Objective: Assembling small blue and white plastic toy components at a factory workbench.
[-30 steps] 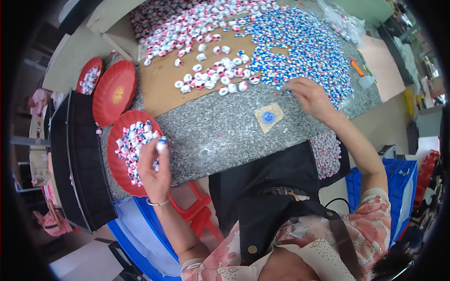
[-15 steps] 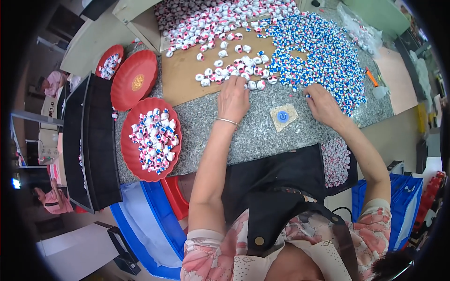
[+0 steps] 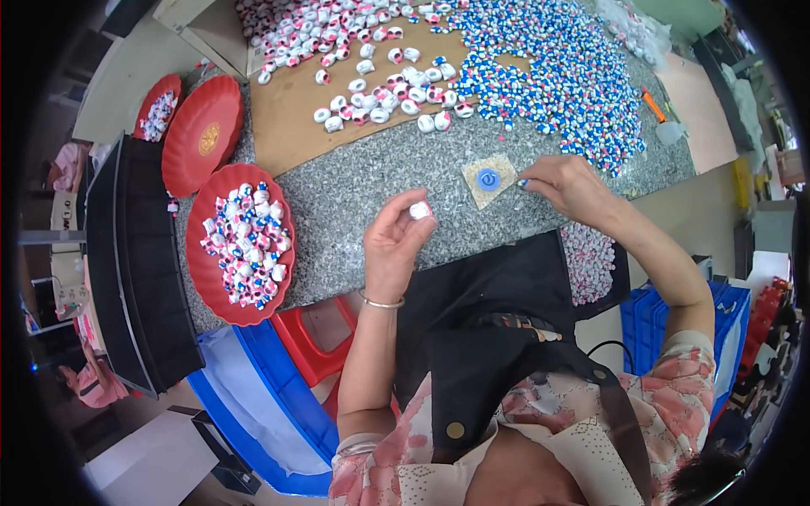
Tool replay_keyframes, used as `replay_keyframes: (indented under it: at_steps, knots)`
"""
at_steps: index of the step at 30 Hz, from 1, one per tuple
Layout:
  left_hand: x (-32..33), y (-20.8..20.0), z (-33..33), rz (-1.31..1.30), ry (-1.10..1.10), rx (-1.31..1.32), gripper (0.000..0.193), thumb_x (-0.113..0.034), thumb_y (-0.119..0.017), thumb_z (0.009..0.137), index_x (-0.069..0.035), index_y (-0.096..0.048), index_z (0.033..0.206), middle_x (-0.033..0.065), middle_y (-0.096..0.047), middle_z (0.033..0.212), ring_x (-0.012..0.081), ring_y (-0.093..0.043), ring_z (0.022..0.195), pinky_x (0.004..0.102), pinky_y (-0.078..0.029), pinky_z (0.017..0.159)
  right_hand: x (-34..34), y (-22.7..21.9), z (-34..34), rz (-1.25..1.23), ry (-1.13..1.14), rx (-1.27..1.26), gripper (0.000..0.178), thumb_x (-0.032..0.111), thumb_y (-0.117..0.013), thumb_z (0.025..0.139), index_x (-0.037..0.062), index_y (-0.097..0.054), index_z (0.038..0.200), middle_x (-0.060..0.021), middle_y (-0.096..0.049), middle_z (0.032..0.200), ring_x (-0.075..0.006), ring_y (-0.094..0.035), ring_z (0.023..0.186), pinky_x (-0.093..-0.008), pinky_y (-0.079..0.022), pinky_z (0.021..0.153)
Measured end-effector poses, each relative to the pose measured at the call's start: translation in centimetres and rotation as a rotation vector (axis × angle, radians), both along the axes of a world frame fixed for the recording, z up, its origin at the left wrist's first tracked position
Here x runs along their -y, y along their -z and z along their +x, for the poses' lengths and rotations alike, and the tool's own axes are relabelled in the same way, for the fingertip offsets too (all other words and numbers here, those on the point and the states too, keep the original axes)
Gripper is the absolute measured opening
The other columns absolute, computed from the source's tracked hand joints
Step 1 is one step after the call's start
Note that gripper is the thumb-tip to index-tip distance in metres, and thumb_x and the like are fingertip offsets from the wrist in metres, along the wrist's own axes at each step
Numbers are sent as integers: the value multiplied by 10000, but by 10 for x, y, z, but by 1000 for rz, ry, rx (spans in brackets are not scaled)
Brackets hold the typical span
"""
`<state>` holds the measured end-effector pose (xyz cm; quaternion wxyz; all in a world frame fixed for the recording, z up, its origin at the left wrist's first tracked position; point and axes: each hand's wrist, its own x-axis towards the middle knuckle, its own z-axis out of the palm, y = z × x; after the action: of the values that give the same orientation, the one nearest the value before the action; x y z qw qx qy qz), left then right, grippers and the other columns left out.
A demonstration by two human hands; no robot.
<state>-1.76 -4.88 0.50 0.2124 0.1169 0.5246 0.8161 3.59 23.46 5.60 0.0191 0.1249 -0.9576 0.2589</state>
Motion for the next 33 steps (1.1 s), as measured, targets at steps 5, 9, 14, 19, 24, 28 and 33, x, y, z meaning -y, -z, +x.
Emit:
replay_keyframes:
  at_steps: [5, 9, 14, 19, 24, 28, 33]
  knots:
    - [-3, -19, 6, 112, 52, 99, 330, 22, -617, 885, 13, -559, 1210, 87, -601, 1131, 132, -586, 1004, 274, -484, 894, 28, -18, -21, 70, -142, -103, 151, 21, -639, 799, -1, -635, 948, -138, -610, 817, -339, -621, 756, -411, -493, 638]
    - [0, -16, 3, 40, 67, 5, 356, 9, -599, 902, 21, -521, 1249, 93, -600, 1134, 140, -607, 973, 283, -507, 881, 38, -16, -34, 258, -267, -84, 118, -32, -592, 692, 7, -572, 802, -143, -580, 802, -350, -614, 799, -433, -502, 683]
    - [-9, -12, 6, -40, 30, -57, 370, 68, -613, 870, 36, -522, 1227, 82, -596, 1126, 136, -617, 972, 251, -519, 854, 39, -21, -35, 275, -311, -54, 118, -43, -575, 680, -3, -552, 789, -153, -571, 798, -353, -610, 806, -439, -499, 689]
    - [-24, -1, 3, -78, 10, -71, 355, 120, -615, 842, 49, -533, 1180, 76, -588, 1105, 141, -623, 984, 243, -521, 867, 36, -18, -27, 167, -237, -123, 120, -30, -607, 693, -15, -575, 808, -172, -584, 787, -376, -611, 788, -437, -498, 688]
    - [-42, 0, 8, -344, -123, -502, 330, 109, -663, 799, 29, -585, 1110, 103, -606, 1099, 161, -641, 953, 255, -554, 827, 47, -20, -13, -456, 128, 76, 122, 44, -642, 846, -26, -658, 944, -101, -672, 824, -207, -659, 748, -309, -523, 670]
    - [-53, -2, 15, -347, -188, -746, 379, 67, -717, 753, 5, -621, 1115, 126, -632, 1055, 168, -648, 822, 272, -570, 677, 46, -17, -2, -934, 260, 559, 158, 95, -634, 919, -13, -672, 1029, -11, -678, 867, -55, -623, 791, -214, -526, 700]
    - [-37, -13, 7, -128, 191, -373, 293, 33, -626, 864, 26, -632, 1157, 114, -642, 985, 148, -652, 787, 244, -550, 680, 43, -32, 8, -619, 58, 256, 143, 50, -666, 863, -3, -690, 994, -77, -689, 842, -153, -664, 746, -270, -521, 666]
